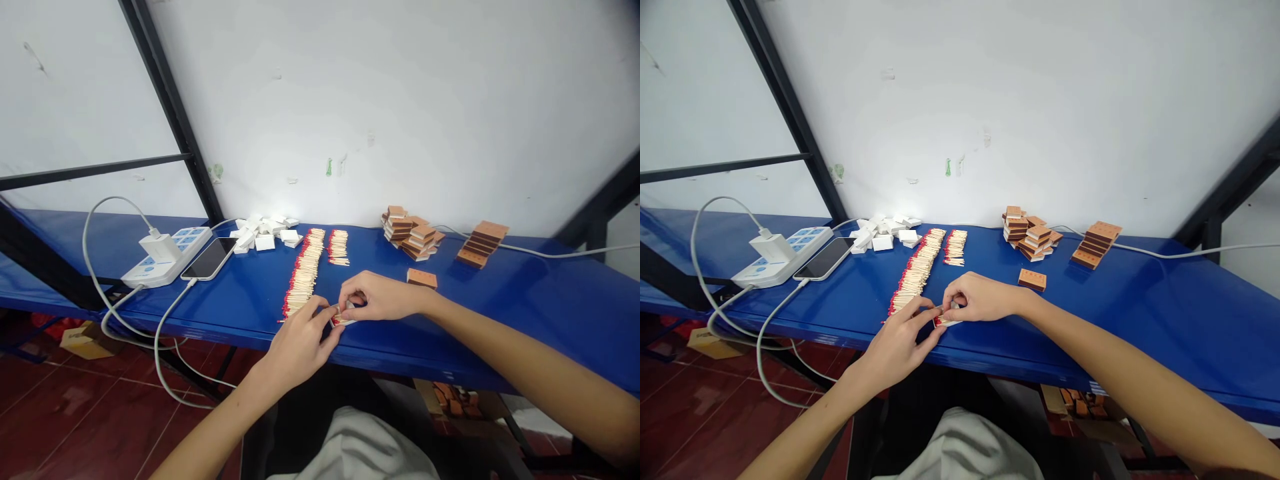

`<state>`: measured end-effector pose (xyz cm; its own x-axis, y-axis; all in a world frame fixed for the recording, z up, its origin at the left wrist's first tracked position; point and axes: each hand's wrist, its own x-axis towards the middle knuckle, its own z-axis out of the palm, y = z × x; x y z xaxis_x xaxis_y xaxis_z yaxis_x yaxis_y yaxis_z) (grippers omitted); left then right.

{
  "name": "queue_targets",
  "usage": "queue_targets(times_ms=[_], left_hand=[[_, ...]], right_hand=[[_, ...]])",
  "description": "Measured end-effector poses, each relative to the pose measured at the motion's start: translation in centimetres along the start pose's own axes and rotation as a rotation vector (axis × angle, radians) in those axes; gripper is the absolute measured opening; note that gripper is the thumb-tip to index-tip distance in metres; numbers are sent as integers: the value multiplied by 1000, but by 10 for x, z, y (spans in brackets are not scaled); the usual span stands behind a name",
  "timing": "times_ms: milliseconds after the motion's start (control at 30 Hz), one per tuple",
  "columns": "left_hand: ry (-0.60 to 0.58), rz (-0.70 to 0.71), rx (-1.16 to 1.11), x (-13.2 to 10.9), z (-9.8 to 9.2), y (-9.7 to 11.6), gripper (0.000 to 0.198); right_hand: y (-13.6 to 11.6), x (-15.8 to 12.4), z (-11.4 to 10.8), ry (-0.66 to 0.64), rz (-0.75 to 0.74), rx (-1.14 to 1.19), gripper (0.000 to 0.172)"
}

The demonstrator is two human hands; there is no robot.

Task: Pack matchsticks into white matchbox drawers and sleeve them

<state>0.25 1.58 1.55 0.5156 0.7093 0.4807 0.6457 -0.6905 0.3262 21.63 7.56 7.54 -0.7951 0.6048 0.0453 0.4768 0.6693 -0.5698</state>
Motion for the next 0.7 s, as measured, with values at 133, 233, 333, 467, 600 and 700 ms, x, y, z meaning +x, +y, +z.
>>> queue_targets(times_ms=[133,233,333,467,600,700], left_hand=[[-11,-1,-3,1,0,0,27],[-22,-8,-4,1,0,0,27],[-27,-5,-5,0,-1,-1,27],[-12,18,-9,-1,-1,-1,26],[15,34,1,-2,0,-1,22],[32,36,5,-1,1,0,20]], right_hand=[[1,2,3,11,-2,-25,22],[-1,2,4,23,-5,-35,22],[-2,1,3,13,-1,-20,23],[-1,0,1,11,5,6,24],[7,2,2,144,21,37,28],[21,6,4,349,86,-26,31]])
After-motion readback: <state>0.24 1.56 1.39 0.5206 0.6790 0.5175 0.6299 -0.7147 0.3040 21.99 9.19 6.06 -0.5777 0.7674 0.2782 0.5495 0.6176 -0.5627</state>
